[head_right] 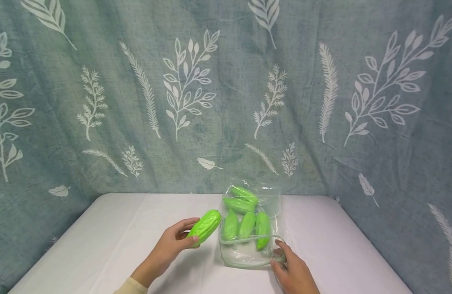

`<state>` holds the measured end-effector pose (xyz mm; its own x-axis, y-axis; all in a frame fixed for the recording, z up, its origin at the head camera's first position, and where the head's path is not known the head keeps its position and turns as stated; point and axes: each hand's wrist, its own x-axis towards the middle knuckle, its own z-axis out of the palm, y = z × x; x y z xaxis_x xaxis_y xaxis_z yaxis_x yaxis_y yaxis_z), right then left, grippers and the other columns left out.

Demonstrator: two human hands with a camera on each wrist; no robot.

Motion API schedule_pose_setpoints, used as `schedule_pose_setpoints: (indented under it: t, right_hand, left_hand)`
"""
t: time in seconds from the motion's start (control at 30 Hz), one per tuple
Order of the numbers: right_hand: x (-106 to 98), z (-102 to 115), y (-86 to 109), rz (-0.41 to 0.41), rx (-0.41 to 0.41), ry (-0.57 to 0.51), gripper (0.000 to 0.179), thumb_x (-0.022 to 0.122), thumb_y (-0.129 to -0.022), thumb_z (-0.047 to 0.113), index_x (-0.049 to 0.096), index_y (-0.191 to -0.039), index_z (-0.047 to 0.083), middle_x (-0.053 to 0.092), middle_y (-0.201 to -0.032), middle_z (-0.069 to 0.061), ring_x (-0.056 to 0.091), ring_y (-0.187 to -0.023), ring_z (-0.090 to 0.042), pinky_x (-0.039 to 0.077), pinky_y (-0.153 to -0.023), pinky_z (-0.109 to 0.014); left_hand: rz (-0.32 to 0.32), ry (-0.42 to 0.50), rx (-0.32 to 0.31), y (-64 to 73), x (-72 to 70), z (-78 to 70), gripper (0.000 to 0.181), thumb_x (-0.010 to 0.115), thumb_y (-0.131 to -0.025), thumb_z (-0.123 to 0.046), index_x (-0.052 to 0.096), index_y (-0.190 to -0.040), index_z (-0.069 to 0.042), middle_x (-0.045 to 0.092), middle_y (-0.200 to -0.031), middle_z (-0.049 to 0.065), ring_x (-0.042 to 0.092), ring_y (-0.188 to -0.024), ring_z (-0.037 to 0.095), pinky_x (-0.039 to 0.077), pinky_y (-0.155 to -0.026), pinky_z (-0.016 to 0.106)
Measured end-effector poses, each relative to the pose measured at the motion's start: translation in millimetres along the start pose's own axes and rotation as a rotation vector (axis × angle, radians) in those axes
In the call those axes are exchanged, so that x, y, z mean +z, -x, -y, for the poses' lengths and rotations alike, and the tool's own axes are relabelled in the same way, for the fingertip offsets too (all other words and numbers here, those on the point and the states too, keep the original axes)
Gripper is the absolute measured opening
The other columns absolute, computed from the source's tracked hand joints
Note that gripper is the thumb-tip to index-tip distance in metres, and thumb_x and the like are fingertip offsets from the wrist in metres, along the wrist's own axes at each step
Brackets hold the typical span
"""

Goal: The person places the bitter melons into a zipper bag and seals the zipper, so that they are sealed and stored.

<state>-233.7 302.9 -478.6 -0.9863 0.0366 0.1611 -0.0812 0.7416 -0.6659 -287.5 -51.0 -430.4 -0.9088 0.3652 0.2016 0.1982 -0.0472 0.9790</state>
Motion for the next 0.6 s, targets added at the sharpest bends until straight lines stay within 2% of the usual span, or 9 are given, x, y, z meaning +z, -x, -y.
schedule_pose_setpoints:
  t: [0.33, 0.6]
  right_hand:
    - [-2.6, 2.4, 1.2, -0.001, -0.003, -0.008, 0.06, 0.066, -0.097, 0.034, 0.045, -0.147, 0.009, 0.067, -0.125, -0.009, 0.066, -0.106, -0.026, 0.054, -0.086, -0.042]
    - [-1.7, 2.2, 0.4, 0.0, -0.006, -0.014, 0.059, 0.066, -0.097, 0.034, 0.045, -0.147, 0.01, 0.066, -0.125, -0.008, 0.066, -0.106, -0.024, 0.054, -0.084, -0.038]
  left_hand:
    - [-0.046, 0.063, 0.008, 16.7, 13.8, 5.0, 0.056, 0.074, -0.09, -0.015, 0.053, -0.141, -0.005, 0.053, -0.137, 0.018, 0.061, -0.112, 0.026, 0.056, -0.086, 0.035]
    - [0.009, 0.095, 0.024, 20.9, 25.9, 4.4, 0.054, 0.073, -0.092, -0.013, 0.053, -0.142, -0.004, 0.057, -0.133, 0.017, 0.063, -0.112, 0.026, 0.058, -0.083, 0.037]
